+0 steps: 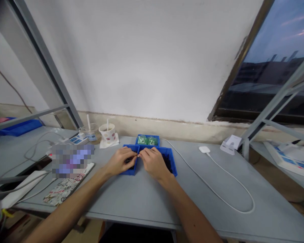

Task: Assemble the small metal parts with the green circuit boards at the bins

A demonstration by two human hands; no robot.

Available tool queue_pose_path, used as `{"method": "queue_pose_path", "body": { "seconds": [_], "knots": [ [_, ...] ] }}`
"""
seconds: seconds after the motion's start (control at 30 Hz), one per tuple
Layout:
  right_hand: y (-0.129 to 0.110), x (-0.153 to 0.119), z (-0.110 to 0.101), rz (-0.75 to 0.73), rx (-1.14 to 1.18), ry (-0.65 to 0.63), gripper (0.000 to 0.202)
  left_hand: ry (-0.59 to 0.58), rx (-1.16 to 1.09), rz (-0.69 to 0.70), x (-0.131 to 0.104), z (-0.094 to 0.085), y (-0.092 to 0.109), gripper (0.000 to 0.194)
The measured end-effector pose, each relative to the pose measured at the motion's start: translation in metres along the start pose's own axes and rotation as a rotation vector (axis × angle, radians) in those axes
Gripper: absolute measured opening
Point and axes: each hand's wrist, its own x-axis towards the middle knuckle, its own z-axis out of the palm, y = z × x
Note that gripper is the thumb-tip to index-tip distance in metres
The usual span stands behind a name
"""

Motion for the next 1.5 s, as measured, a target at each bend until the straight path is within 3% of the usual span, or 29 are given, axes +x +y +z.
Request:
{"method": "queue_pose_path", "body": {
  "seconds": [0.23,0.4,0.53,0.83,1.03,1.17,1.33,1.5],
  "knots": [
    [0.041,-0.004,-0.022,0.27,-0.111,0.112,0.022,0.019,0.113,-0.171,0.001,-0.009,-0.019,0.023],
    [0.074,-0.018,-0.03,0.391,-0.221,-0.164,0.024,0.007,0.163,-0.23,0.0,-0.01,-0.029,0.023],
    [0.084,-0.027,-0.026,0.398,-0.195,-0.327,0.021,-0.004,0.171,-0.229,0.0,-0.01,-0.029,0.022],
    [0.051,-0.015,-0.015,0.279,-0.101,-0.229,0.019,-0.01,0.189,-0.22,0.0,-0.01,-0.027,0.023],
    [0.037,-0.007,-0.002,0.224,-0.063,-0.253,0.012,0.01,0.155,-0.22,0.002,-0.008,-0.024,0.022],
    [0.028,0.006,0.011,0.213,-0.126,-0.365,0.016,-0.016,0.139,-0.221,0.001,-0.005,-0.022,0.02],
    [0.012,0.028,0.021,0.209,-0.259,-0.641,0.02,-0.031,0.12,-0.227,0.001,-0.003,-0.02,0.018],
    [0.003,0.044,0.025,0.287,-0.298,-0.736,0.027,-0.049,0.127,-0.236,0.002,-0.004,-0.019,0.018]
  ]
}}
